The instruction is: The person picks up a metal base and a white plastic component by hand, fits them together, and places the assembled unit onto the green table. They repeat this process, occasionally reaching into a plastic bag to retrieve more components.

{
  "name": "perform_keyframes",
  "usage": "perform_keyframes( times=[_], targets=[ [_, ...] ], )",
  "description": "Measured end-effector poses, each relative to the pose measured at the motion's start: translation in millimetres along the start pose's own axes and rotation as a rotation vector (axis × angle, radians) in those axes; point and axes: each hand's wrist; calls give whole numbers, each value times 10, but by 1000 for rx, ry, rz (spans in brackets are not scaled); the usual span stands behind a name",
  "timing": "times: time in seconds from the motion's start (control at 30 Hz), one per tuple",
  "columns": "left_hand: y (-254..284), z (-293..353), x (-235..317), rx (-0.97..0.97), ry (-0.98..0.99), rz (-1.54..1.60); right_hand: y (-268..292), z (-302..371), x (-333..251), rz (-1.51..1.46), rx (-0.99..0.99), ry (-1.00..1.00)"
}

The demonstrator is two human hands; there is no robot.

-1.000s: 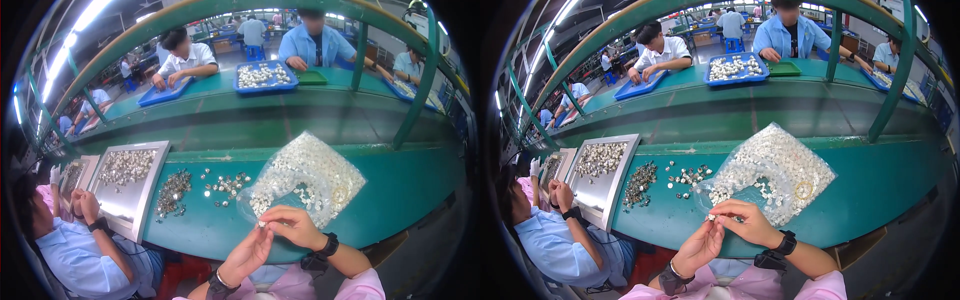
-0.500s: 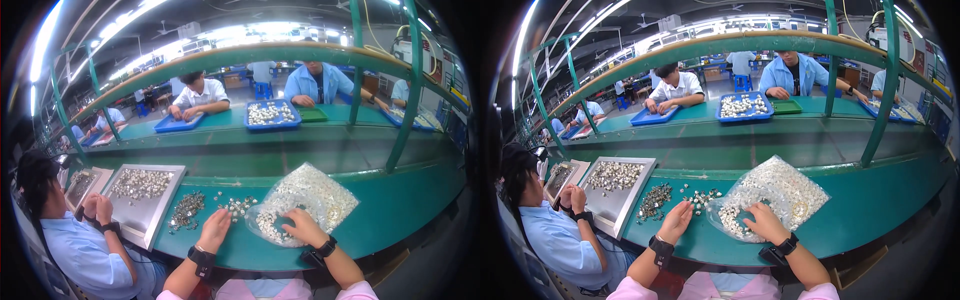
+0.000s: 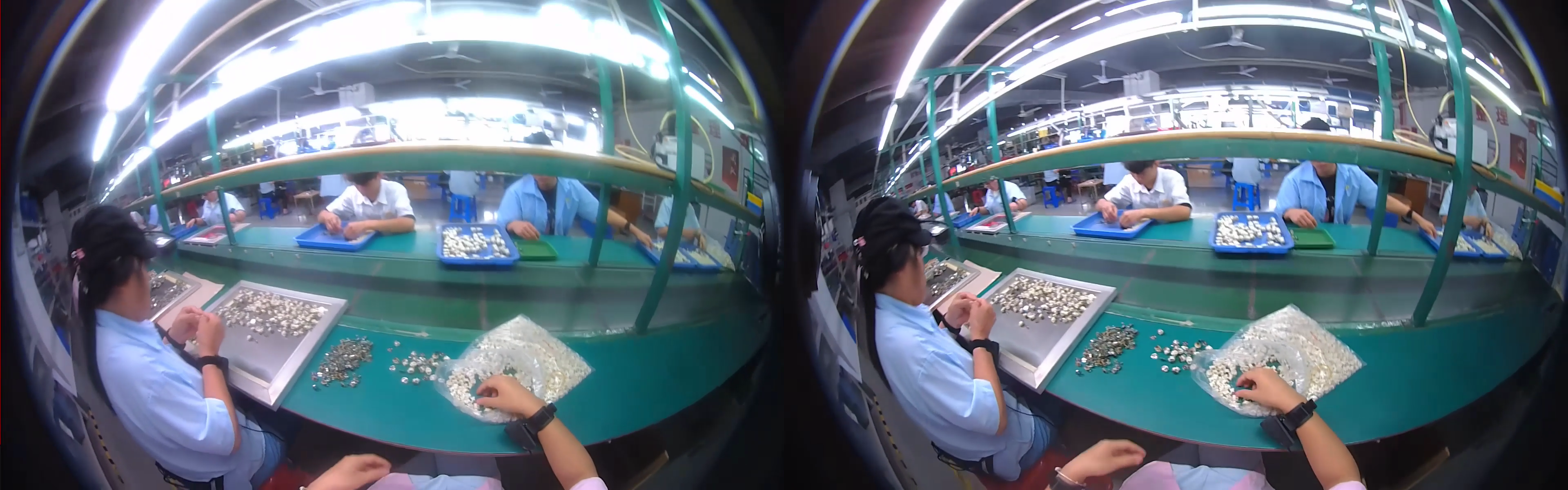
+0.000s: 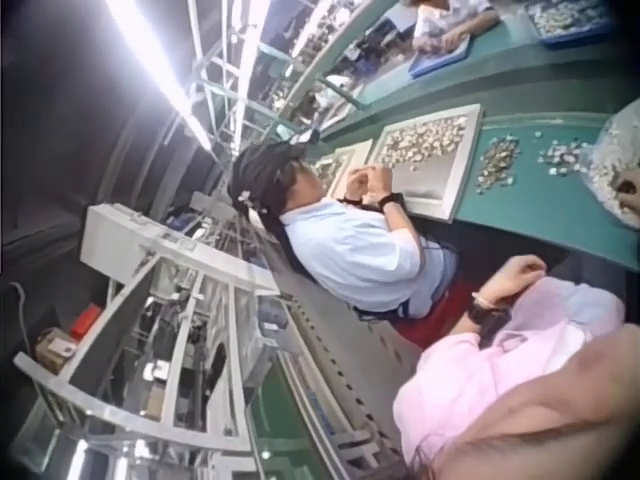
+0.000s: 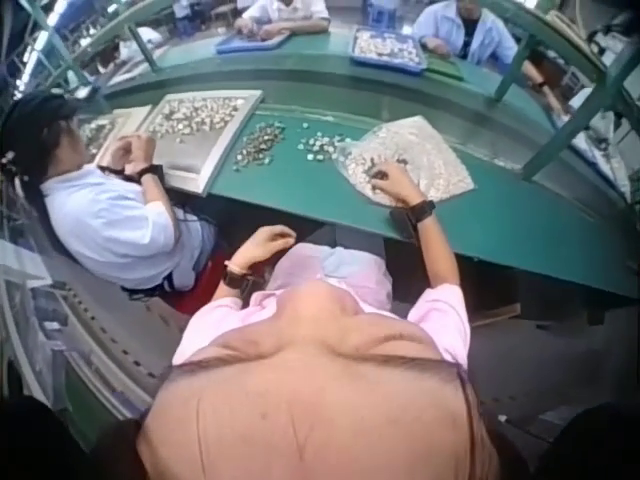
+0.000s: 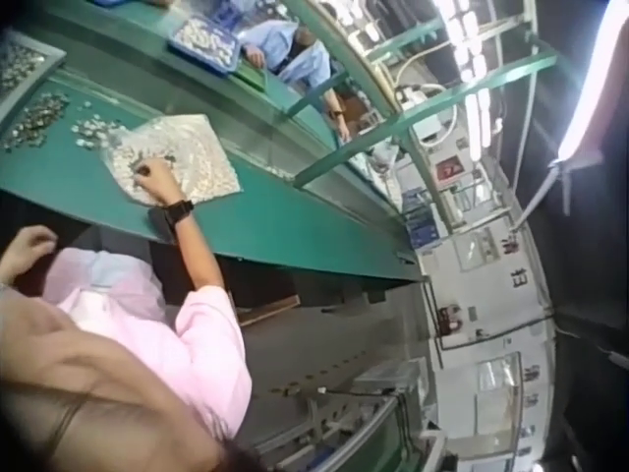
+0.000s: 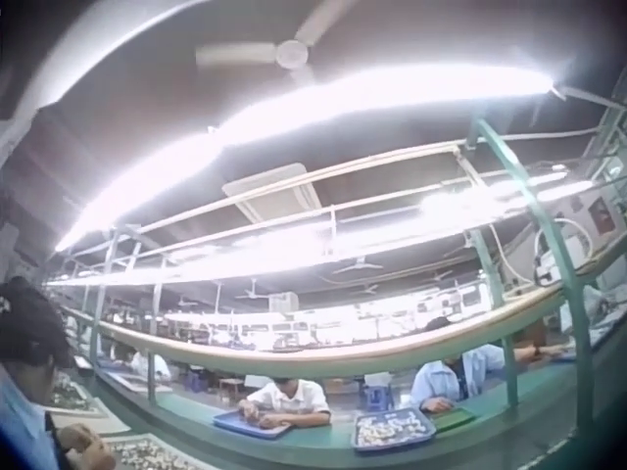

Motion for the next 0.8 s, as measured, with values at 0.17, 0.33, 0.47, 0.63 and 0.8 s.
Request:
perform_keyframes(
  times=[0.17, 0.33, 0.47, 0.63, 0.8],
  targets=[
    [272, 377, -275, -332, -2, -586, -114, -70, -179, 77, -32, -72],
    [154, 248, -506, -234, -233, -646, -81, 26, -278, 191, -14, 26],
    [-255, -248, -910, -408, -350, -580, -152, 7, -295, 159, -19, 26],
    [-1119, -894, -1144, -753, -242, -1144, -44, 27, -240, 132, -57, -99],
    [-1694, -1332, -2688, -799, -343, -1159, 0, -54, -252, 197, -25, 50]
  ],
)
Point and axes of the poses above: each hand's wrist, its own z-axis away from the middle knuckle, its own y-axis out of the back of the hand, x = y × z, and after that the axes turned 10 degrees about x, right-handed
